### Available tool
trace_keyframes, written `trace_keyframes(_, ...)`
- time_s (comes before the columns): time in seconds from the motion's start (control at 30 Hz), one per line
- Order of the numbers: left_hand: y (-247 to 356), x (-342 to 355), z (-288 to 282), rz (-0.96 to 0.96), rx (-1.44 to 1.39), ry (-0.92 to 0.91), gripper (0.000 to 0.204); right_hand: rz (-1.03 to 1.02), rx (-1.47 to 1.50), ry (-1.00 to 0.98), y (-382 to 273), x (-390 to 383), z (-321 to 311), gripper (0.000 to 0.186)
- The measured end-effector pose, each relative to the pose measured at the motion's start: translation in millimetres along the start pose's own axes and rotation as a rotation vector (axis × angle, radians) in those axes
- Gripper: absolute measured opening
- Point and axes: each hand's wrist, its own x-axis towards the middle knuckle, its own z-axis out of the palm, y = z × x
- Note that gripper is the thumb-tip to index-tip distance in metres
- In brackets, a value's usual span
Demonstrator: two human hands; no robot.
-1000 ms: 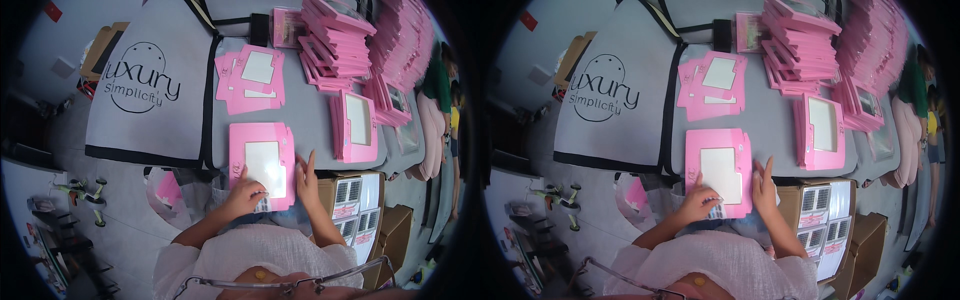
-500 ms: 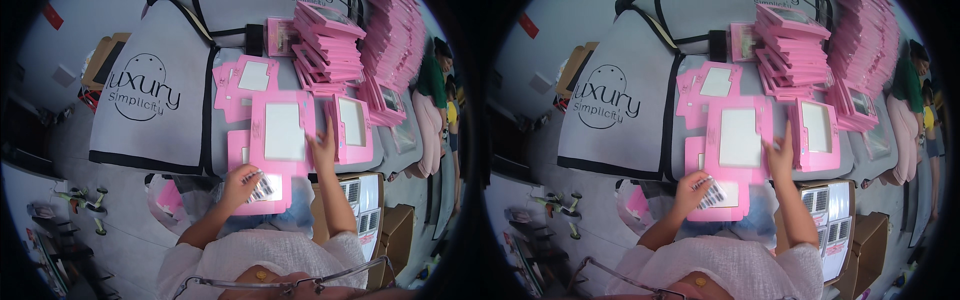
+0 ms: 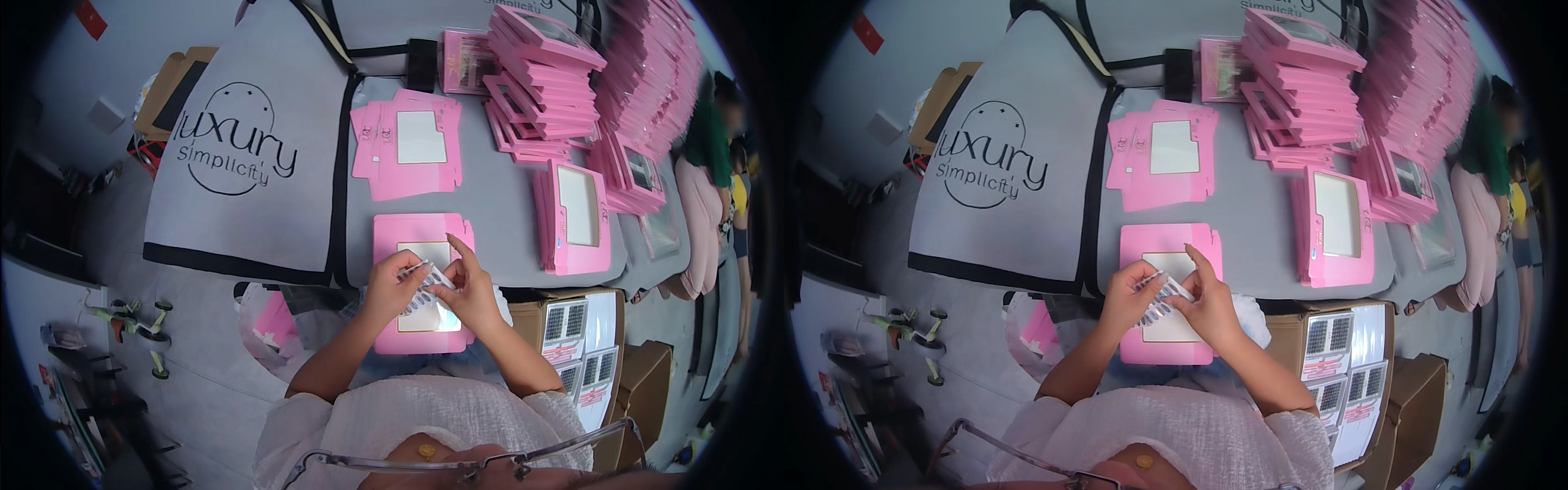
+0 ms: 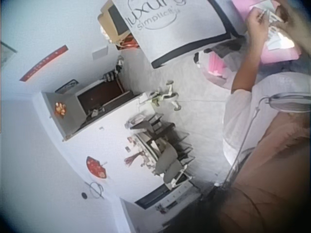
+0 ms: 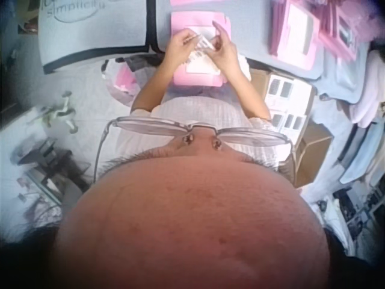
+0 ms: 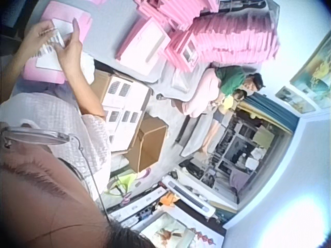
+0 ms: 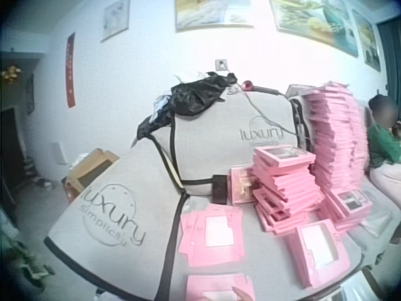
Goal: The person applies stickers to the mirror centers of pink frames, first assembling the frames from flat components and then individually placing square holographic stickers onto each mirror surface.
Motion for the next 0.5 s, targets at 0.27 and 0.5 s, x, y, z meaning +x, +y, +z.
trace_keyframes(0.27,2,-5,21,-0.013,-0.183,-0.092,0.008,0.121,0.094,0.029,1,-24,-13,0.084)
trace_keyframes(0.5,-1,-8,33,0.159,-0.035,-0.052,0.008,0.168,0.199,0.036,5,-33,-16,0.082)
